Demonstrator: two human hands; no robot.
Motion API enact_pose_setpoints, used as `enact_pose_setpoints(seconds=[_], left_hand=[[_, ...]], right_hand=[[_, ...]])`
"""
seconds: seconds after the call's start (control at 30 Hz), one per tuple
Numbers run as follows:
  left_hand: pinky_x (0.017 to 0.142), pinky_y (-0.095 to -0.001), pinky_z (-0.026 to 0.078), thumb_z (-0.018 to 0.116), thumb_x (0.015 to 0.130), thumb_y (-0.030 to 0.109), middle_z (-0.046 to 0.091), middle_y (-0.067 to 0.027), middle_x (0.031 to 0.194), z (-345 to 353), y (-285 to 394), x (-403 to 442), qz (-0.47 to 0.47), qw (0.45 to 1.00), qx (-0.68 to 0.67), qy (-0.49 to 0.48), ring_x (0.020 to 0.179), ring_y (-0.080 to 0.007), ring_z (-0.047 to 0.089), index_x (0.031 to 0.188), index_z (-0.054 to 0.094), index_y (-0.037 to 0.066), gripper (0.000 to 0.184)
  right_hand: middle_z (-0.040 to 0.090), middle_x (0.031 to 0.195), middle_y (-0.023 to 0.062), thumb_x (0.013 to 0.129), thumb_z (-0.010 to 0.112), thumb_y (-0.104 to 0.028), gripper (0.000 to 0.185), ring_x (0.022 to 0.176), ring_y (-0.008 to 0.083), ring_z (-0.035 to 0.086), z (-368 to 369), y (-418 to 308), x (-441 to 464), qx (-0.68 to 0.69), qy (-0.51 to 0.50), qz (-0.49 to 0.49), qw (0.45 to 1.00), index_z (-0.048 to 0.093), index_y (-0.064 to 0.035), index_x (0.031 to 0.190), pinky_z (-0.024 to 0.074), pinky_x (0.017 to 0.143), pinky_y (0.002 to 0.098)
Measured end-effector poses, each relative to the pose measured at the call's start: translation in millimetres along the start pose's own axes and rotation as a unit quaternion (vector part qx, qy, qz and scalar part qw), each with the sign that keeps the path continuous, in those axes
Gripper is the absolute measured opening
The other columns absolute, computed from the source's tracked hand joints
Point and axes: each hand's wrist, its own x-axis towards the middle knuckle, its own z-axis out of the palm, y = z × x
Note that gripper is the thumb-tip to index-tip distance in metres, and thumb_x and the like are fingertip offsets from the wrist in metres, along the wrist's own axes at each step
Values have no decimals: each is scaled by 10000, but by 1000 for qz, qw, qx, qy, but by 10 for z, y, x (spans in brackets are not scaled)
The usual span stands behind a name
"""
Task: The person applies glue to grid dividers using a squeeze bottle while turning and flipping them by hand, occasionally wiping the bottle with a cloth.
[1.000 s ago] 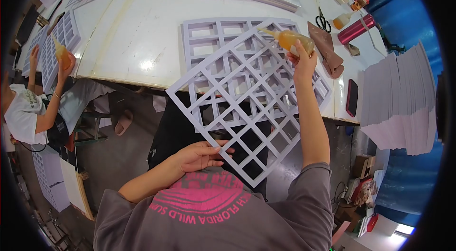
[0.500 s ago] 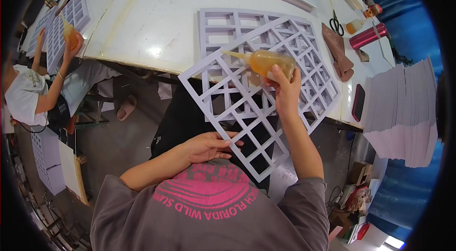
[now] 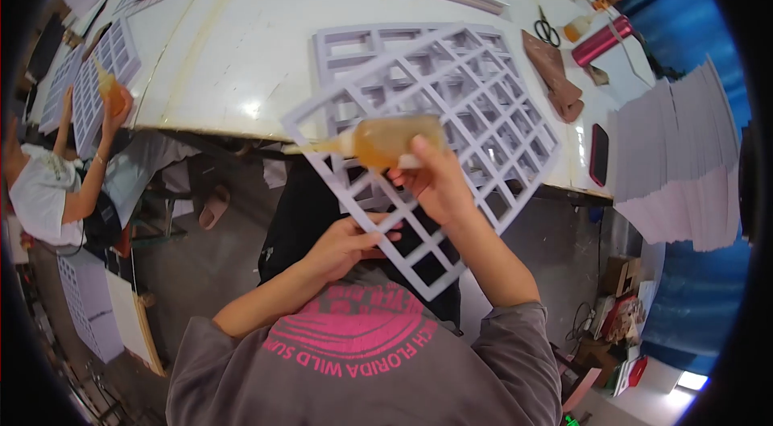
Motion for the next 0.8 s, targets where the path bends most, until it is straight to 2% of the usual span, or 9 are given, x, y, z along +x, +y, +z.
enact_pose_setpoints(seconds=[0.07,0.13,0.17,0.2,0.23,0.33,0.47,0.63,0.8], left_hand=[[933,-416,459,514,928,193,547,-137,1217,-3,104,-11,31,998,-31,44,1136,-237,534,1286,440,-1,414],[960,-419,440,441,962,260,541,-165,1222,-68,141,7,25,993,-92,74,1147,-252,526,1277,433,-24,424],[996,-411,406,365,980,342,520,-181,1246,-65,154,-1,6,993,-98,66,1154,-273,518,1279,412,-40,488],[1003,-409,400,372,978,332,521,-185,1244,-69,139,-6,2,993,-95,63,1160,-273,514,1279,414,-38,478],[1009,-406,394,378,977,322,523,-188,1241,-74,122,-17,-1,994,-92,61,1166,-274,510,1278,417,-37,469],[1009,-400,398,444,957,244,533,-183,1230,-31,97,-56,-12,995,-85,49,1169,-266,510,1260,438,-33,411],[977,-379,426,519,925,172,549,-160,1214,-18,28,-58,-39,993,-92,58,1139,-243,535,1246,458,-23,380],[960,-363,435,547,911,153,564,-143,1201,-17,7,-54,-56,994,-77,57,1111,-215,552,1242,474,-10,376],[957,-359,438,560,902,145,567,-141,1198,-28,-19,-52,-69,993,-82,53,1104,-210,556,1238,485,-7,377]], right_hand=[[619,846,85,860,618,-269,332,657,174,624,-180,-283,-18,26,35,-98,994,522,-35,1075,512,561,264],[616,878,66,863,616,-252,308,652,161,619,-463,-605,5,10,151,-213,965,522,-44,1070,522,576,265],[609,893,71,852,635,-220,295,640,165,615,-673,-770,33,-15,170,-263,950,518,-46,1059,516,563,259],[596,898,99,830,668,-205,366,624,169,610,-819,-911,48,-70,198,-331,920,470,-25,1080,507,541,249],[581,906,129,816,690,-212,461,611,173,606,-1040,-1019,111,-88,269,-354,891,402,1,1107,497,516,242],[569,913,147,797,713,-223,517,613,177,606,-1477,-1301,113,-114,326,-360,867,365,11,1099,495,507,246],[566,916,154,782,729,-223,518,614,183,613,-1746,-1417,198,-130,339,-362,858,377,12,1080,498,499,244],[567,915,151,778,732,-223,518,610,186,620,-1800,-1416,325,-136,321,-368,862,381,13,1077,502,496,243],[581,906,143,793,719,-234,472,649,188,619,-1652,-1337,312,-170,364,-362,841,422,15,1062,508,548,256]])
